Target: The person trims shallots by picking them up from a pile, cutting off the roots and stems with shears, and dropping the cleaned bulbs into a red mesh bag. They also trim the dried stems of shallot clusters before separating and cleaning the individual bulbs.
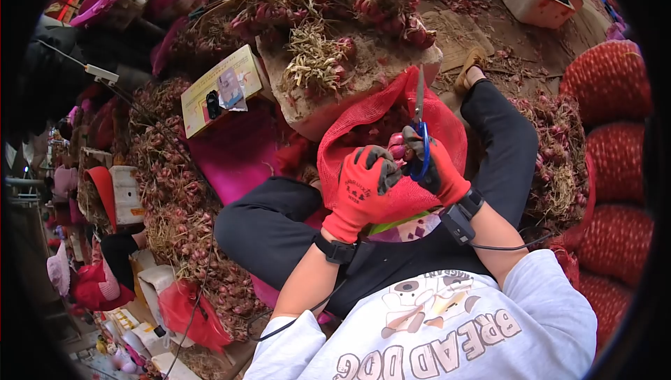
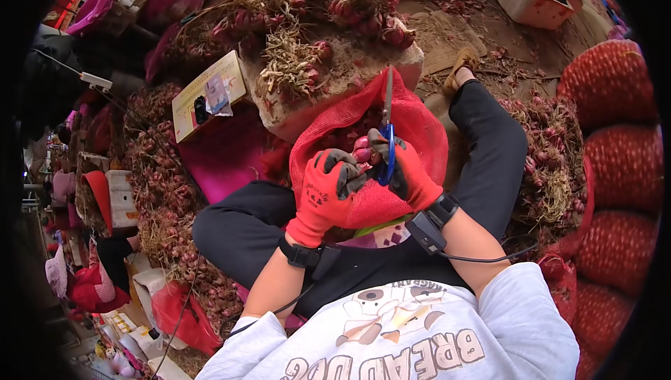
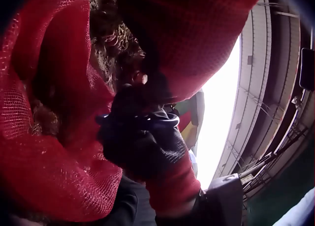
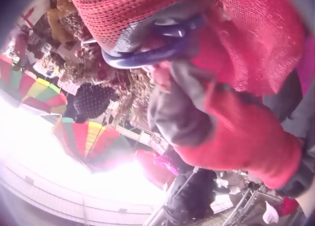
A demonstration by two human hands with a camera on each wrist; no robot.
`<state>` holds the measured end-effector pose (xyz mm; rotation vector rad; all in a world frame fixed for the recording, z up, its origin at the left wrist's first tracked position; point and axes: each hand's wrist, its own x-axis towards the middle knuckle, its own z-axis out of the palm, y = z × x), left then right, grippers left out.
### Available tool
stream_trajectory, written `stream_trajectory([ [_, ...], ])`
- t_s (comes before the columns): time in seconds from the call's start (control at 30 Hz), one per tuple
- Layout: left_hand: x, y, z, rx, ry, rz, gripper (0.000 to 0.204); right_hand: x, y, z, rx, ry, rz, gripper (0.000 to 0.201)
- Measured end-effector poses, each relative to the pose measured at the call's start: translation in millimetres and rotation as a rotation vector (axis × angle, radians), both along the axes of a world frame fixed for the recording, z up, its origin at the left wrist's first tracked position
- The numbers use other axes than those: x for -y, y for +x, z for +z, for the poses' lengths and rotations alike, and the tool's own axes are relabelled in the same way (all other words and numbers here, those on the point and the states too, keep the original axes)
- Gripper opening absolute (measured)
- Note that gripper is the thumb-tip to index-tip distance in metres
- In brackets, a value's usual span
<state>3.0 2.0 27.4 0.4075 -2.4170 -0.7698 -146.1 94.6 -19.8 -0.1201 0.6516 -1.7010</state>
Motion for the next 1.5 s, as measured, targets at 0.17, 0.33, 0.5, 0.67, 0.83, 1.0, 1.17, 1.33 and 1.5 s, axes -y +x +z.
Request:
stream_trajectory([
  [0.17, 11.1, 4.7, -21.5, 0.129, 0.100, -0.157, 0.025, -4.3, -9.8, -13.9, -0.038, 0.105, -0.115, 0.012],
  [0.33, 5.2, 6.7, -54.6, 0.098, 0.369, -0.003, 0.036, -4.7, -38.1, -14.4, 0.029, 0.022, -0.140, 0.019],
  [0.5, -2.2, -16.2, -41.3, -0.119, 1.158, 0.039, 0.037, -10.1, -0.5, 11.2, -0.047, 0.199, -0.109, 0.021],
  [0.67, 15.9, 0.3, -65.0, -0.150, 1.257, 0.032, 0.033, -5.5, 0.7, 12.5, -0.353, 0.321, 0.127, 0.031],
  [0.83, 27.3, 6.6, -48.4, -0.105, 1.328, -0.080, 0.030, -3.4, -6.0, 1.5, -0.225, 0.091, 0.225, 0.040],
  [1.0, 26.2, 3.8, -47.6, -0.139, 1.431, -0.061, 0.030, -5.6, -14.3, 17.1, -0.391, 0.188, 0.259, 0.042],
  [1.17, 28.7, 11.5, -60.1, -0.152, 1.533, -0.134, 0.023, -7.3, -7.6, 2.6, -0.218, 0.104, 0.227, 0.024],
  [1.33, 19.0, 8.3, -51.9, -0.262, 1.734, -0.238, 0.018, 0.7, 0.1, -8.0, 0.318, -0.125, 0.161, 0.019],
  [1.5, -1.5, -3.5, -48.7, -0.323, 1.114, 0.089, 0.014, 4.7, 1.6, 4.0, 0.165, -0.099, -0.008, 0.023],
])
